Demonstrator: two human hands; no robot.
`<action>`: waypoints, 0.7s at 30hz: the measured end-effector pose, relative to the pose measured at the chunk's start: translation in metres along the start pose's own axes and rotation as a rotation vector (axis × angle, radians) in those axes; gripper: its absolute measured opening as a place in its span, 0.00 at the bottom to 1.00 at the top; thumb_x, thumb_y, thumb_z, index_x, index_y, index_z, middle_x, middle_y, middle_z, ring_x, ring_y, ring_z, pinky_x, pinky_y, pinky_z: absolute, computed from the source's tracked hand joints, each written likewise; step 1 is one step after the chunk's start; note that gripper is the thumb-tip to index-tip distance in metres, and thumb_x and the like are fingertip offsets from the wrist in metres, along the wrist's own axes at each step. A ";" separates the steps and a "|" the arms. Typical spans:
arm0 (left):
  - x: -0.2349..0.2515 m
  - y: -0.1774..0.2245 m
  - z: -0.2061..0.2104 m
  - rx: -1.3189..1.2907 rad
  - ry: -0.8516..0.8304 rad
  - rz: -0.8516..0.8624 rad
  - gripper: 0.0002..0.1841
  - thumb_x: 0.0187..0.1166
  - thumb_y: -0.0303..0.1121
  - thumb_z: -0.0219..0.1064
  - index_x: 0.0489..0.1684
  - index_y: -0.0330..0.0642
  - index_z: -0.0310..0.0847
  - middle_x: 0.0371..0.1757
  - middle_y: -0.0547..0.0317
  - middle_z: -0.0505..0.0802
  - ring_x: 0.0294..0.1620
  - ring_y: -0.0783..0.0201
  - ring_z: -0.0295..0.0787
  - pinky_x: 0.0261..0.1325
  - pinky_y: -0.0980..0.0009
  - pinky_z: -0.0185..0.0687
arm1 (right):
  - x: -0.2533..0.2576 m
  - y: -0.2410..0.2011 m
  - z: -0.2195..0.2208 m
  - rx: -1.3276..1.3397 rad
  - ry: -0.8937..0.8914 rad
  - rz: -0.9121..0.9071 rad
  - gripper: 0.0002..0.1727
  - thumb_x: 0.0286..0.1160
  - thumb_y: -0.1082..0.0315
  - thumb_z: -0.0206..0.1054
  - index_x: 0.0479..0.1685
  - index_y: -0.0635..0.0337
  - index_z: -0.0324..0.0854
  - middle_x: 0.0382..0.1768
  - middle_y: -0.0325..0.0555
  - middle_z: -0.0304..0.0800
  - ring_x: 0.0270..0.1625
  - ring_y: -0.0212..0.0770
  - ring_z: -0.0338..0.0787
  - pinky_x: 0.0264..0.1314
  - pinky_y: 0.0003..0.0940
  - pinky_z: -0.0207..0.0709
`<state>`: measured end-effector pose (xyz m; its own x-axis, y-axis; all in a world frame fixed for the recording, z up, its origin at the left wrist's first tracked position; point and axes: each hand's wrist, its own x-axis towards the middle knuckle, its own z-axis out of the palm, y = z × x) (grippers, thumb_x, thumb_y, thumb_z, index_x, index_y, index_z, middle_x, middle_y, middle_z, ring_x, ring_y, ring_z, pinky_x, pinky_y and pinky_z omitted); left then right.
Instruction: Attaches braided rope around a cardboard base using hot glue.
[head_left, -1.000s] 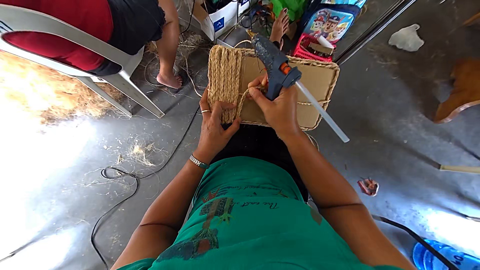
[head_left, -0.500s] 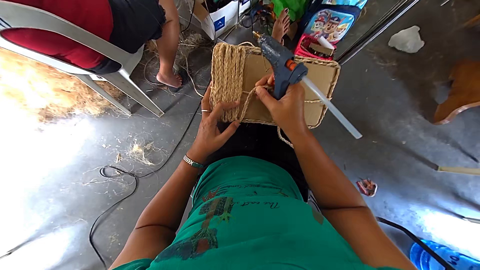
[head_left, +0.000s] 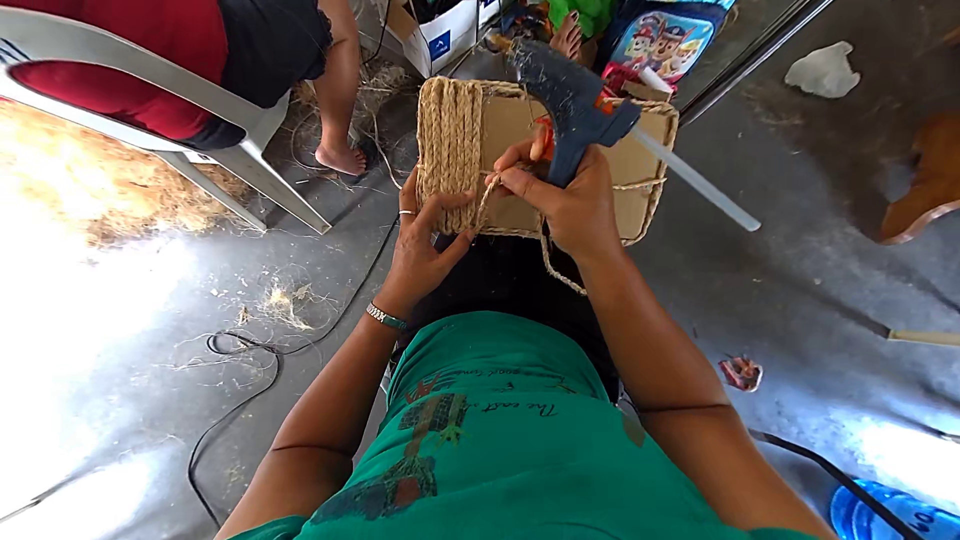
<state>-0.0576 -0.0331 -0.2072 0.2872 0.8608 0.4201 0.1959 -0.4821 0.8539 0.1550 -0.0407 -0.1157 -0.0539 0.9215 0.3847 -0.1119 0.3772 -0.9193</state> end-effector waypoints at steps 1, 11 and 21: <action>0.001 0.001 0.001 0.007 0.004 0.007 0.24 0.71 0.36 0.77 0.69 0.54 0.84 0.92 0.36 0.52 0.91 0.46 0.57 0.78 0.59 0.80 | 0.002 0.003 -0.002 0.017 0.019 0.000 0.10 0.73 0.83 0.70 0.47 0.67 0.76 0.47 0.53 0.94 0.46 0.49 0.97 0.53 0.46 0.95; -0.002 0.001 0.009 0.044 0.042 0.022 0.24 0.72 0.37 0.77 0.70 0.56 0.83 0.92 0.35 0.52 0.91 0.45 0.57 0.78 0.58 0.80 | -0.008 0.006 -0.031 -0.807 0.014 -0.187 0.12 0.81 0.68 0.66 0.54 0.68 0.84 0.48 0.51 0.93 0.48 0.35 0.92 0.52 0.31 0.87; -0.005 0.007 0.010 0.057 0.025 0.004 0.24 0.71 0.36 0.75 0.70 0.58 0.83 0.92 0.36 0.52 0.92 0.47 0.53 0.82 0.57 0.74 | -0.016 -0.005 -0.021 -0.810 -0.051 -0.377 0.30 0.76 0.64 0.73 0.76 0.69 0.76 0.78 0.58 0.80 0.88 0.56 0.68 0.94 0.60 0.49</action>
<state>-0.0480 -0.0423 -0.2062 0.2650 0.8624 0.4313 0.2483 -0.4932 0.8337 0.1769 -0.0555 -0.1187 -0.2013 0.7251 0.6585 0.6029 0.6216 -0.5001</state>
